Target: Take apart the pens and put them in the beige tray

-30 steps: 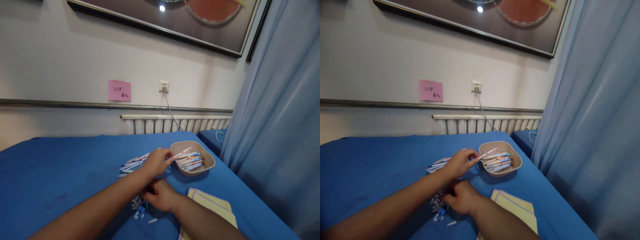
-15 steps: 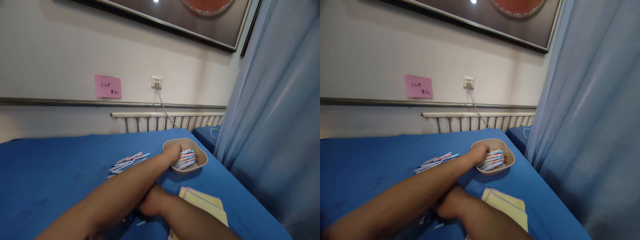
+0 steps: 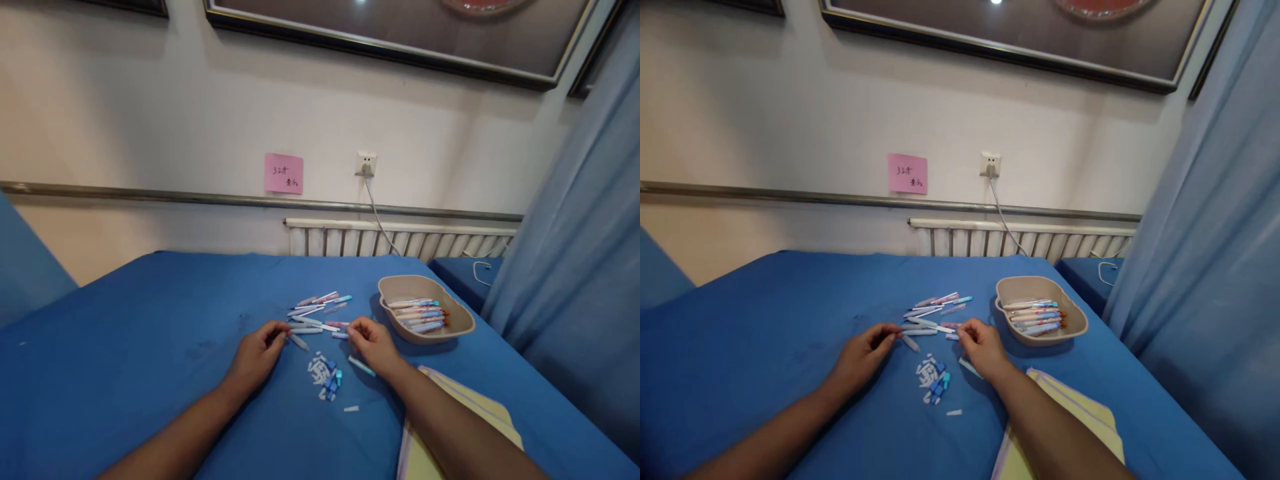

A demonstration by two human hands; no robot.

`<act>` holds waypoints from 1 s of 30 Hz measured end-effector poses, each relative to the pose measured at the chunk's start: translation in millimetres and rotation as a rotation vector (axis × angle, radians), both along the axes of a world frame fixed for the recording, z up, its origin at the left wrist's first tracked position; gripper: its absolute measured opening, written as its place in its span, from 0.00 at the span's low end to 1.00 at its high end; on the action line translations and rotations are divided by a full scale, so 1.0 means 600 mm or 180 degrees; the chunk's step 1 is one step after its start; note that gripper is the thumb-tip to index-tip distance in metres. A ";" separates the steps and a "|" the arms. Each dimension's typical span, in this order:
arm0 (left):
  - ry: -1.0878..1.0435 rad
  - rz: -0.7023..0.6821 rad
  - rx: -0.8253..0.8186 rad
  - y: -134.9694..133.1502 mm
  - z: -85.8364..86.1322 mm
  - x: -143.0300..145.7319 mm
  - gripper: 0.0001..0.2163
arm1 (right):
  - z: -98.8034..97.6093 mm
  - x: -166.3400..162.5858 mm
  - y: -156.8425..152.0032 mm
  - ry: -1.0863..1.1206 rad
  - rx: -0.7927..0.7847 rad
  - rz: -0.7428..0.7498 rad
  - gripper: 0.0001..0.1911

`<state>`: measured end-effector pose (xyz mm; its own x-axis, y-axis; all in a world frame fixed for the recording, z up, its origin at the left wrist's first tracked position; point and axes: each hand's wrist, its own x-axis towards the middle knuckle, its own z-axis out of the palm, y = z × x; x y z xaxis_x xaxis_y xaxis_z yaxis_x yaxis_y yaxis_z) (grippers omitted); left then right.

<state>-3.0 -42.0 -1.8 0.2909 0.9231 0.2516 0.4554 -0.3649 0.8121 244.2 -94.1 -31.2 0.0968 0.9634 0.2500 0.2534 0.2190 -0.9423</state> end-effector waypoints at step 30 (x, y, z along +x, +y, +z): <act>0.1413 -0.0963 0.0926 -0.014 0.000 -0.002 0.06 | 0.039 -0.065 0.035 -0.3677 -0.0203 -0.0257 0.08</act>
